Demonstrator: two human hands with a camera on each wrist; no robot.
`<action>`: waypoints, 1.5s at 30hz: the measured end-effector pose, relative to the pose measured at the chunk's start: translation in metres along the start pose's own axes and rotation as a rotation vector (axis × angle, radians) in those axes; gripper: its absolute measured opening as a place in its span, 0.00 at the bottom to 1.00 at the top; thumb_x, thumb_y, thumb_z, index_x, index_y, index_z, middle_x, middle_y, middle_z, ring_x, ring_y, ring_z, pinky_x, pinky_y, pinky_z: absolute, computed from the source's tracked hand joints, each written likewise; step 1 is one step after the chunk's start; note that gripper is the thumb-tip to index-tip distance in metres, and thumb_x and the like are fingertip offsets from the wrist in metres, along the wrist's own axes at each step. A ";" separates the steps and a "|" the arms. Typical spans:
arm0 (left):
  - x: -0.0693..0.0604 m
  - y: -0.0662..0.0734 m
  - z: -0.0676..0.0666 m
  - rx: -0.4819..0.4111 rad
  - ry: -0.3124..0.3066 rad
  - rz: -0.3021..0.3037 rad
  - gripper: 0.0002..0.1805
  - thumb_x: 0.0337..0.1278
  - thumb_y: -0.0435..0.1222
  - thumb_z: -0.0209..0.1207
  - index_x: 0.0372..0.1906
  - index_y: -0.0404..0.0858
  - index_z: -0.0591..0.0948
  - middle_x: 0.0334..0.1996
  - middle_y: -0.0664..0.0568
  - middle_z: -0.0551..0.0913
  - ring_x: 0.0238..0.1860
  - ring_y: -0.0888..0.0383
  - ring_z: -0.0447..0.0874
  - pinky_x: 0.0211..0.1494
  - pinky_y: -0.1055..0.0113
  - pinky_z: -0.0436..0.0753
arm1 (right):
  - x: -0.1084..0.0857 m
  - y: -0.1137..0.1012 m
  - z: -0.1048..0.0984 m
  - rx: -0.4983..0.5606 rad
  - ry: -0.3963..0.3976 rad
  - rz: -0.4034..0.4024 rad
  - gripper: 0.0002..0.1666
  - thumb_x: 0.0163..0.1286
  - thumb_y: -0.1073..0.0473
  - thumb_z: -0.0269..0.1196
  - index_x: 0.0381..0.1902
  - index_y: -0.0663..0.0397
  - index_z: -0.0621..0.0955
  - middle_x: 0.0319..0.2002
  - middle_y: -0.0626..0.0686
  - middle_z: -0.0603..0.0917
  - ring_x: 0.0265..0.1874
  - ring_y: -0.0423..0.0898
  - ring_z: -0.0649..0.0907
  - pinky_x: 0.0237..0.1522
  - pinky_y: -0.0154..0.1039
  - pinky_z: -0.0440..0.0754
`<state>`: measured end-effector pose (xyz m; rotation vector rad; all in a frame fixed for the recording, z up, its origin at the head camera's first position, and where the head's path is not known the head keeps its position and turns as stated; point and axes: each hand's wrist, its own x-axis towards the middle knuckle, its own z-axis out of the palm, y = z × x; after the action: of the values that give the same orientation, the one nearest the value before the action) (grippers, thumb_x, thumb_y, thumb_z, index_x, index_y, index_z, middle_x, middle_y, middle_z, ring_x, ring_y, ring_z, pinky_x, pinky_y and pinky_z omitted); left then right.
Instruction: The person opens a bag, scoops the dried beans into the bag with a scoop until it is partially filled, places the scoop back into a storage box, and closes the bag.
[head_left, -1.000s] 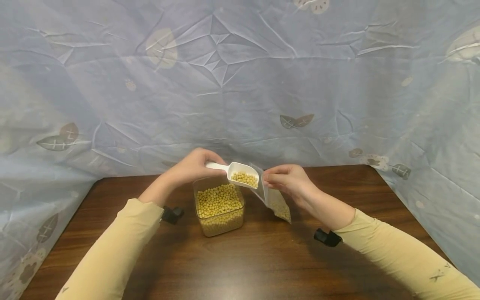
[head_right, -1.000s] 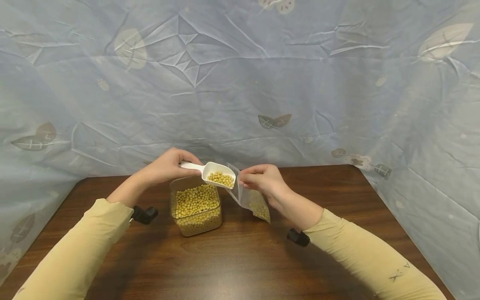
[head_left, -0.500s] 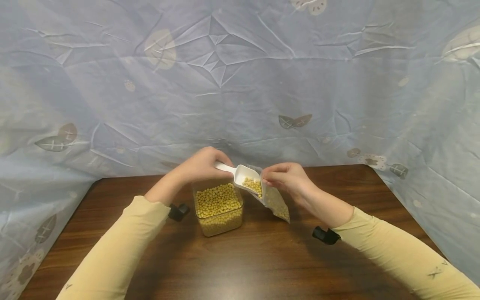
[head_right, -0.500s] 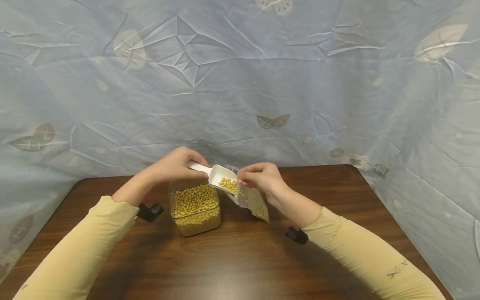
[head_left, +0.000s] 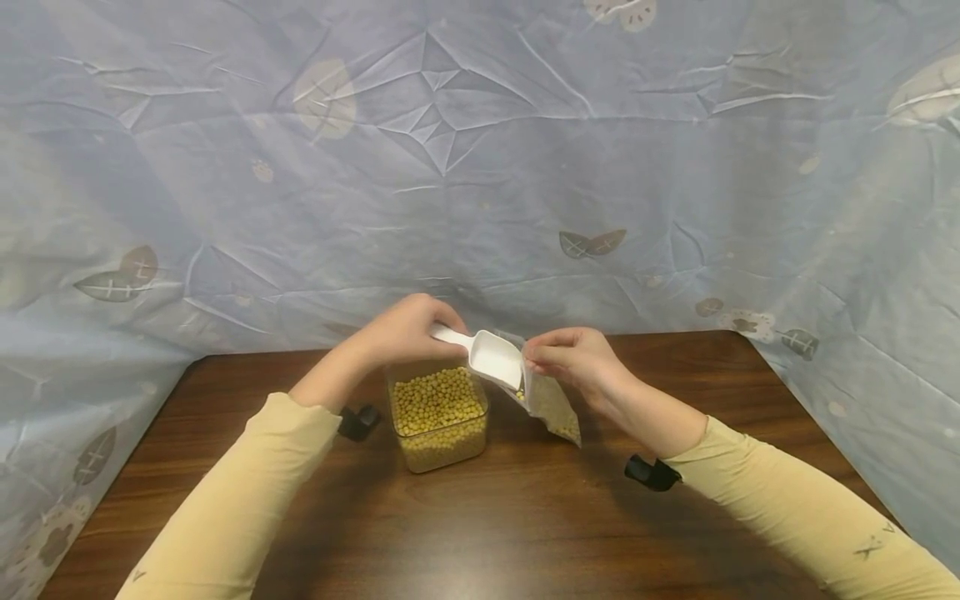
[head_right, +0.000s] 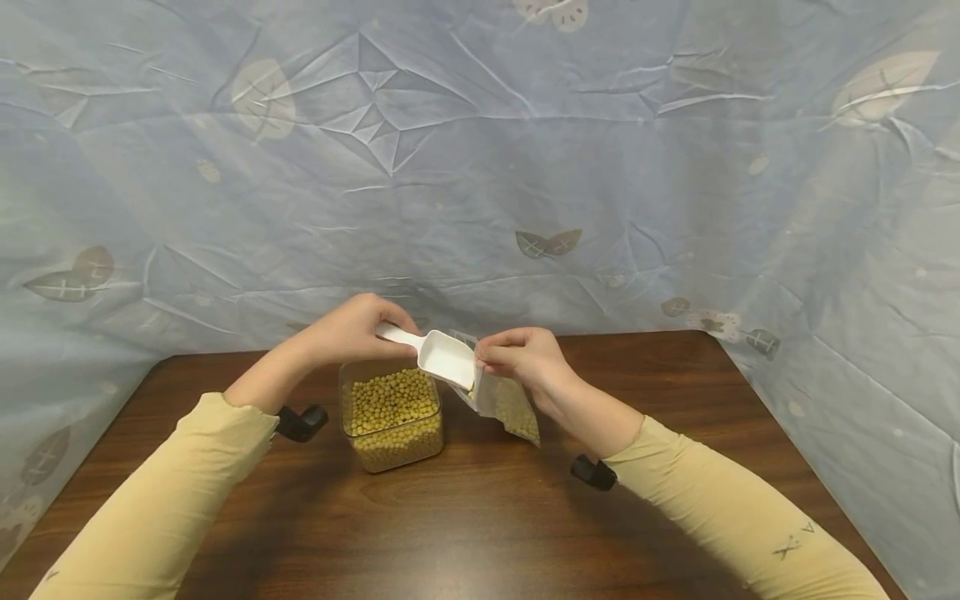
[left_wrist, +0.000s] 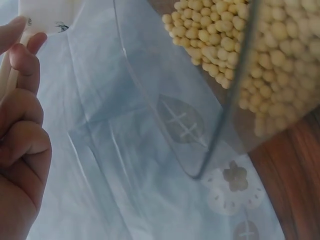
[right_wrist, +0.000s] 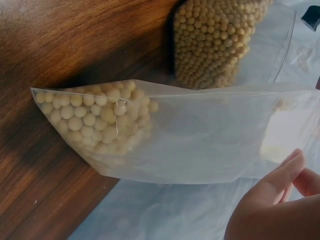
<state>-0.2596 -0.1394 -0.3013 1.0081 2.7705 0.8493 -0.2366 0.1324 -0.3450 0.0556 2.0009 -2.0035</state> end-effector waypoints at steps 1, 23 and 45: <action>-0.001 -0.001 0.000 -0.003 0.003 -0.008 0.12 0.56 0.38 0.74 0.42 0.34 0.92 0.39 0.46 0.94 0.39 0.54 0.88 0.47 0.62 0.85 | 0.000 0.000 0.000 -0.001 0.002 0.001 0.13 0.72 0.73 0.65 0.51 0.78 0.83 0.31 0.46 0.91 0.31 0.35 0.90 0.41 0.27 0.88; -0.030 -0.045 0.008 -0.118 0.084 -0.080 0.12 0.60 0.36 0.74 0.46 0.35 0.91 0.46 0.42 0.93 0.47 0.49 0.90 0.54 0.55 0.85 | -0.001 -0.002 -0.006 0.020 0.013 -0.011 0.10 0.72 0.74 0.64 0.49 0.76 0.84 0.29 0.46 0.91 0.31 0.36 0.90 0.41 0.27 0.88; -0.053 -0.061 -0.005 -0.125 0.061 -0.113 0.11 0.59 0.37 0.74 0.43 0.35 0.92 0.44 0.43 0.94 0.41 0.58 0.88 0.47 0.66 0.83 | -0.004 -0.008 -0.014 -0.033 0.021 -0.011 0.17 0.76 0.69 0.63 0.57 0.77 0.81 0.35 0.45 0.90 0.35 0.35 0.90 0.46 0.28 0.88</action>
<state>-0.2544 -0.2121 -0.3353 0.8112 2.7517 1.0382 -0.2373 0.1468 -0.3365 0.0586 2.0511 -1.9845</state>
